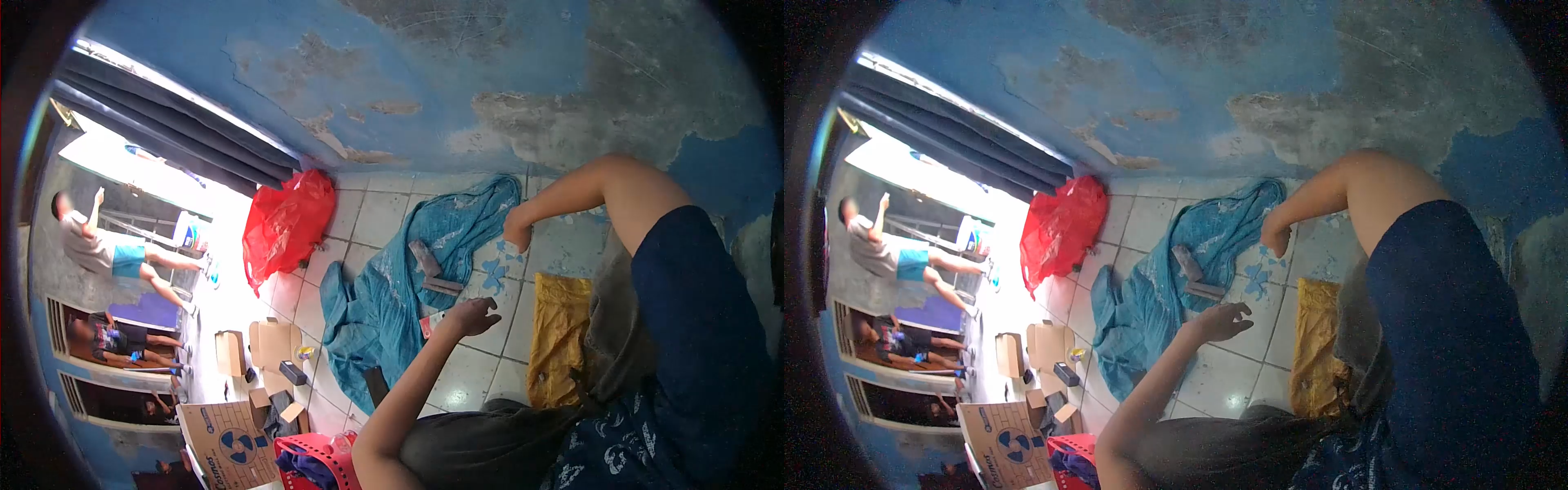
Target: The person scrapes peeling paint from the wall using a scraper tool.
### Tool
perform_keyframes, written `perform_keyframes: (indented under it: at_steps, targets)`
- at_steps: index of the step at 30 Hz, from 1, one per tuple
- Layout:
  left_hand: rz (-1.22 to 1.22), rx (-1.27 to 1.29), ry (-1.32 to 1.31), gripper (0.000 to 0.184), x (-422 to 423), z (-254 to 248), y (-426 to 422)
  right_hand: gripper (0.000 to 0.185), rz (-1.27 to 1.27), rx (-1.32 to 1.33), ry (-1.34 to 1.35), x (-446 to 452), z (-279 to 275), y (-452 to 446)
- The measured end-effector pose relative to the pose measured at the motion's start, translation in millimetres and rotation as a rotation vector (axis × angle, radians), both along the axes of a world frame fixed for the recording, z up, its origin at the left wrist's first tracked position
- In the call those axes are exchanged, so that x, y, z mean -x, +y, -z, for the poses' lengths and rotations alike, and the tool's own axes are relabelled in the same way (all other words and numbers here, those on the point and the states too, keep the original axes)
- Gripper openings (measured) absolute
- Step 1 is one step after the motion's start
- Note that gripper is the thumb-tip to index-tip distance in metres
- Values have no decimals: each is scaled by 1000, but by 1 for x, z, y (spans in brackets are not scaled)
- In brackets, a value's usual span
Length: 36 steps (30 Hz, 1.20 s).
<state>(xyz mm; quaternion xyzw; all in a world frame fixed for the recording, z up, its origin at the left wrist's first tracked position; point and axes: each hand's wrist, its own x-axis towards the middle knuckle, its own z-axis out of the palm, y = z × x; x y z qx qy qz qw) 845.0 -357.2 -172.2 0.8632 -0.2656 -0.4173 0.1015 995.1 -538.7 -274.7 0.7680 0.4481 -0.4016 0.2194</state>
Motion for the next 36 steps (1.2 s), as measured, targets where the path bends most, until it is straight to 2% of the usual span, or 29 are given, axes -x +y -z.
perform_keyframes:
  at_steps: [3,6,12,19,21,25,27,28,32,33,35,36]
  targets:
    - [-2,4,-1,40,0,1,1,45,1,4,-1,5,-17,-1]
    - [2,7,-4,40,1,6,3,44,-33,-13,-6,-3,-3,-4]
    - [-3,0,1,40,1,4,0,44,-29,19,-28,-3,-16,-8]
    - [-9,40,-24,39,2,11,3,43,75,65,5,-13,-5,-14]
    - [-3,41,-28,39,3,10,2,42,40,-11,-43,-20,13,-18]
    - [-18,3,-5,39,3,5,-2,37,2,-75,-63,-12,-23,-18]
    - [-14,6,2,39,3,1,-3,30,-55,-365,-182,-14,-37,-15]
    - [-9,10,7,39,3,0,-3,30,-56,-366,-181,-18,-44,-12]
    - [-17,-5,3,40,4,3,-1,31,125,-775,-328,-43,-78,4]
    - [-23,6,6,40,5,3,-1,31,125,-778,-323,-49,-85,5]
    - [-30,14,13,40,6,4,0,36,229,-1057,-216,-59,-93,4]
    - [-21,4,28,40,6,5,0,36,231,-1058,-211,-59,-94,4]
